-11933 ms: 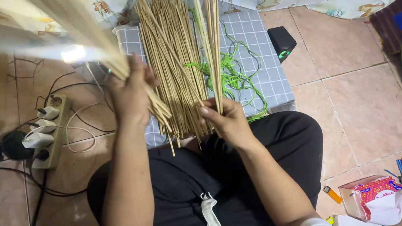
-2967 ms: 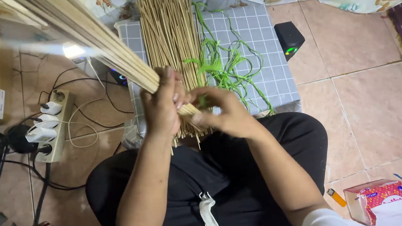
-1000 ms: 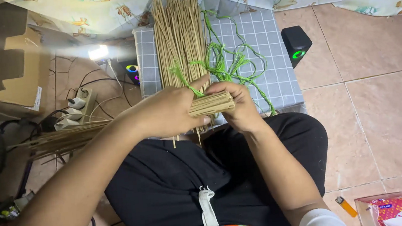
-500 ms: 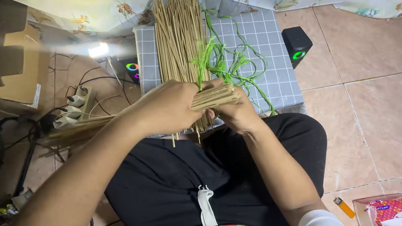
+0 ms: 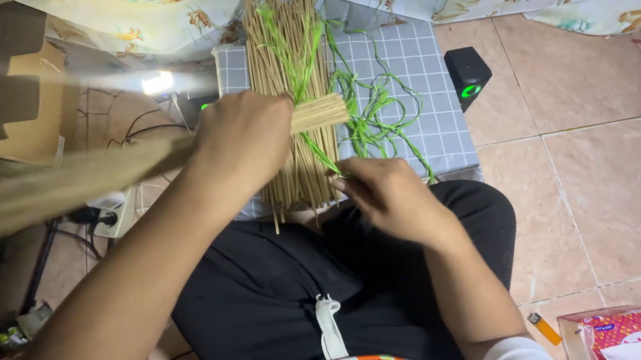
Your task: Tying bundles of thin wooden sticks together using green plastic strips.
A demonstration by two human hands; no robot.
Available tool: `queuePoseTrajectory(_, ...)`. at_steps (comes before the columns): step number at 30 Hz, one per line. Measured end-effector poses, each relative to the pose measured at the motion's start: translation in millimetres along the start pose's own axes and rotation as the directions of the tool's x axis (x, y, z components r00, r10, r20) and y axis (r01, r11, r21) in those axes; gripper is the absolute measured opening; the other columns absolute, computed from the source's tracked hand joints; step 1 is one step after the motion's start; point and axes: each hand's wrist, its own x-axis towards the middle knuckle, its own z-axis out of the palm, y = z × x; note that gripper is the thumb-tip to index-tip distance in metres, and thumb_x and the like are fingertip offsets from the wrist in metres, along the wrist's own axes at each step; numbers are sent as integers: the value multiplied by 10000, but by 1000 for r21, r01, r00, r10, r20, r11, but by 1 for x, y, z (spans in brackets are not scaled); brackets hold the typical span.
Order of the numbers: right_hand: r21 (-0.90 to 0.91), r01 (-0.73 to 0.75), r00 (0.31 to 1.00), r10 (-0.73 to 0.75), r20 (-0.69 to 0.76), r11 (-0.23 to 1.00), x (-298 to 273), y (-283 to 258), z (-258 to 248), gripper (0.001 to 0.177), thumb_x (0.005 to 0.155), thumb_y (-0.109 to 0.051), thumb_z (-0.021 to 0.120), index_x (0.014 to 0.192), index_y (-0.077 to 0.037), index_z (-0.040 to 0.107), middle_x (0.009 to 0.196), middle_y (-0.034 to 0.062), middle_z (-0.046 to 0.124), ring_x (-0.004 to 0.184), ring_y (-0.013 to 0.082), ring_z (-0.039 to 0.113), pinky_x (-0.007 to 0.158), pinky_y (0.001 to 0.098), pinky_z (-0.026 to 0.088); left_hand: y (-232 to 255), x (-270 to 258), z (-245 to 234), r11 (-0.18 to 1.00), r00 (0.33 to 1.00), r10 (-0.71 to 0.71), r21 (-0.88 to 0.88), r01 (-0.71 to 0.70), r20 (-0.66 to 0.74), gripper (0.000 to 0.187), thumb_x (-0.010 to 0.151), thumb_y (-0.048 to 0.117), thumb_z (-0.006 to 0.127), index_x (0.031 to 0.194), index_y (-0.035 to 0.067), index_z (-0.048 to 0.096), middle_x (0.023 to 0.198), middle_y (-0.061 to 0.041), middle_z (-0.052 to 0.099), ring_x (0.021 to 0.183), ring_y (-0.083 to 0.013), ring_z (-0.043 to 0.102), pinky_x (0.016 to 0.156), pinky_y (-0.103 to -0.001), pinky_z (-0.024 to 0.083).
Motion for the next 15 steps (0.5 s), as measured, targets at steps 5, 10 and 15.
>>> queuePoseTrajectory(5,-399,185,978,-210,-19,898,8,-47,-41,41,957,-69,677,947,-77,717,652,96,664,527,315,672,503,365,523,11,-5,31,940,937,164,336,-55,-307,199,858,62,613,688,133,688,560,-53,650,579,-322,725,491,-512,556)
queuePoseTrajectory(10,-416,320,933,-359,-18,851,45,-41,-71,71,976,-70,713,911,-82,739,682,112,629,572,372,645,503,432,481,46,-23,32,931,956,107,366,1,-275,243,852,138,681,611,129,704,508,-48,626,517,-243,666,465,-400,567)
queuePoseTrajectory(15,414,172,965,-238,112,894,82,29,-55,91,981,-67,709,908,-20,735,724,105,697,569,142,563,577,283,428,51,-55,-16,922,847,352,305,-240,-399,259,809,26,669,586,149,621,437,-18,546,453,-284,659,445,-457,526)
